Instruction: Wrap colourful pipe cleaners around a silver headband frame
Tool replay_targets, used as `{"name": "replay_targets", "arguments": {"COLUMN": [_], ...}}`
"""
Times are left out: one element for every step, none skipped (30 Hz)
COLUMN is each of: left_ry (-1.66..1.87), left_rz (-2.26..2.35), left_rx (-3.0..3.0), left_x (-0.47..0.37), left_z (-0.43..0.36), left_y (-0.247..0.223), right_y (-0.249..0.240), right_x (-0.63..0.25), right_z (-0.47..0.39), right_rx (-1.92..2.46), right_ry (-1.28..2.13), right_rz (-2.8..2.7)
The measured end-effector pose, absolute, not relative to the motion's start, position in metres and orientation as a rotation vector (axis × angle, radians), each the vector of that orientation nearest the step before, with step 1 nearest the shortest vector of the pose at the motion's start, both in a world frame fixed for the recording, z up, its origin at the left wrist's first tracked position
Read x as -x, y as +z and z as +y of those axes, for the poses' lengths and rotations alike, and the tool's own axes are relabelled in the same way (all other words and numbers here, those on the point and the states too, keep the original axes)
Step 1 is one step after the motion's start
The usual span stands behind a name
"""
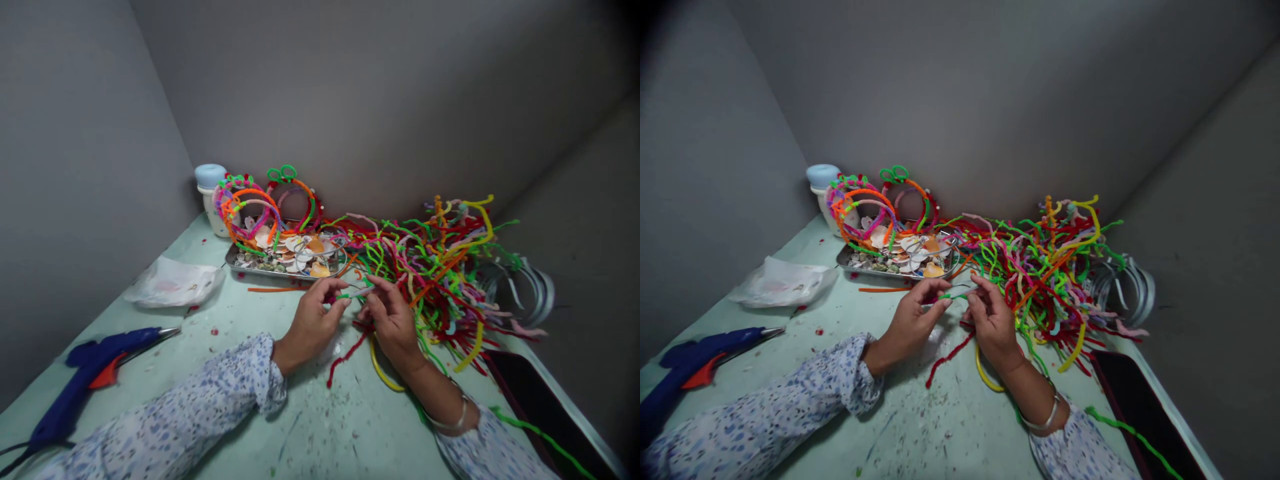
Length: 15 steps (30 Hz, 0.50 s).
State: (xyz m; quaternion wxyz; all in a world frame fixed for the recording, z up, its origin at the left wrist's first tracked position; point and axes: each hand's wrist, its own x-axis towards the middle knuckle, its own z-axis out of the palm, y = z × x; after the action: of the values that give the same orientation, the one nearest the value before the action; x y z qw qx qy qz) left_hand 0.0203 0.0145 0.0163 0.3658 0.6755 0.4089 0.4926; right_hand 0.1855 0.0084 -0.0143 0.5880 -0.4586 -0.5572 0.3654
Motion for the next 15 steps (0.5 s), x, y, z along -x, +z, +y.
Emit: {"name": "replay_targets", "arguments": {"left_ry": [1.256, 1.245, 1.235, 1.228, 1.226, 1.226, 1.228, 1.231, 1.234, 1.240, 1.246, 1.250, 1.251, 1.250, 1.249], "left_rz": [1.057, 1.065, 1.073, 1.078, 1.080, 1.082, 1.084, 1.086, 1.089, 1.091, 1.091, 1.089, 1.087, 1.086, 1.087], "left_rx": [-1.738, -1.750, -1.770, -1.792, -1.809, -1.818, -1.822, -1.824, -1.823, -1.819, -1.812, -1.802, -1.789, -1.773, -1.754], "left_x": [-0.0203, -0.0202, -0.0199, -0.0195, -0.0191, -0.0187, -0.0183, -0.0181, -0.0180, -0.0180, -0.0181, -0.0182, -0.0183, -0.0184, -0.0184], "left_z": [0.0147, 0.0148, 0.0149, 0.0149, 0.0149, 0.0148, 0.0149, 0.0149, 0.0151, 0.0154, 0.0157, 0.0161, 0.0166, 0.0170, 0.0175], "left_y": [0.0160, 0.0158, 0.0159, 0.0163, 0.0168, 0.0174, 0.0181, 0.0186, 0.0189, 0.0190, 0.0189, 0.0186, 0.0182, 0.0177, 0.0173], "right_y": [-0.0138, -0.0133, -0.0128, -0.0123, -0.0119, -0.0115, -0.0112, -0.0110, -0.0108, -0.0107, -0.0107, -0.0109, -0.0113, -0.0120, -0.0130], "right_x": [-0.1855, -0.1855, -0.1854, -0.1853, -0.1852, -0.1850, -0.1849, -0.1847, -0.1846, -0.1845, -0.1845, -0.1846, -0.1848, -0.1852, -0.1857], "right_z": [0.0085, 0.0085, 0.0083, 0.0079, 0.0074, 0.0068, 0.0062, 0.0056, 0.0050, 0.0046, 0.0042, 0.0039, 0.0038, 0.0036, 0.0035], "right_rx": [1.069, 1.071, 1.075, 1.077, 1.079, 1.083, 1.089, 1.095, 1.102, 1.110, 1.116, 1.119, 1.121, 1.125, 1.129], "right_ry": [0.840, 0.826, 0.813, 0.802, 0.793, 0.784, 0.775, 0.764, 0.749, 0.732, 0.714, 0.698, 0.683, 0.665, 0.640], "right_rz": [-1.294, -1.290, -1.284, -1.281, -1.280, -1.281, -1.283, -1.285, -1.288, -1.291, -1.294, -1.300, -1.307, -1.318, -1.333]}}
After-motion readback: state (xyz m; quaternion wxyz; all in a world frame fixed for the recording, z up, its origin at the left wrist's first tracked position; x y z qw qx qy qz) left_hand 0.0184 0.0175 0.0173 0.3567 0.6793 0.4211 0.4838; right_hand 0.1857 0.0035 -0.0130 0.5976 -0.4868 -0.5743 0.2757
